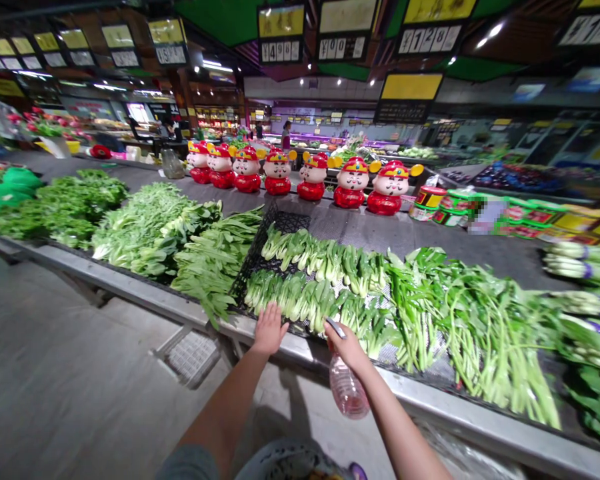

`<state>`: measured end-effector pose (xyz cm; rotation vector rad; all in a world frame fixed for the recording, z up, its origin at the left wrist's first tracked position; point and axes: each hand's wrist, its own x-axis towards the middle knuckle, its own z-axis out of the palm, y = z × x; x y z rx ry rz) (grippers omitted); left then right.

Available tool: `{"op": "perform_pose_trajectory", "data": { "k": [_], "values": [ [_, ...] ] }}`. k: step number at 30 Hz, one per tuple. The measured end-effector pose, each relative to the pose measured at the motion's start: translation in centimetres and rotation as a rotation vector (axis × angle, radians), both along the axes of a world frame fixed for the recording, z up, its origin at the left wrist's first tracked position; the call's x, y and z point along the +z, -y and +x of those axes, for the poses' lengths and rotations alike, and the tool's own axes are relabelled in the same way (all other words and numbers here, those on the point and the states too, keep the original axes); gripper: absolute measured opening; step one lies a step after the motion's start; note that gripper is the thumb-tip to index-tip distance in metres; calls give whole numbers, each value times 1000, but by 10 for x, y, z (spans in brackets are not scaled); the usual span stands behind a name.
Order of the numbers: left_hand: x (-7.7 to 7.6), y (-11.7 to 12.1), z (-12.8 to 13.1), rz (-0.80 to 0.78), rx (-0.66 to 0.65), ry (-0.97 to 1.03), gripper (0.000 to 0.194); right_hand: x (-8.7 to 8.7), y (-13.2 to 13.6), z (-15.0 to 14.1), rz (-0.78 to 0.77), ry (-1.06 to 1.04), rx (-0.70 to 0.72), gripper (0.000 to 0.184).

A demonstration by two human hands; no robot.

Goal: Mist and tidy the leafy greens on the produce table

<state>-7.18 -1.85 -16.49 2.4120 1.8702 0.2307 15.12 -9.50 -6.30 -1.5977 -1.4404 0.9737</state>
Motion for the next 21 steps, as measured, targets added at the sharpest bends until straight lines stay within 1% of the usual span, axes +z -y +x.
{"op": "perform_pose_trajectory", "data": {
  "k": [2,5,10,13,16,21],
  "values": [
    [-2,-1,-1,9,-5,-1,62,2,-1,6,8,-22,-9,53],
    [-1,-2,-2,6,-3,-5,63,11,-4,15,27,-65,-10,53],
    [5,-1,0,6,21,-17,62,30,-13,27,-30,-160,-25,53],
    [10,0,4,12,38,-22,62,35,-21,32,-10,-143,6,53],
    [12,1,11,20,56,-16,62,32,-29,38,4,-90,56,53],
    [12,8,29,-14,64,-27,61,16,-34,46,-47,-34,96,54]
  ]
}}
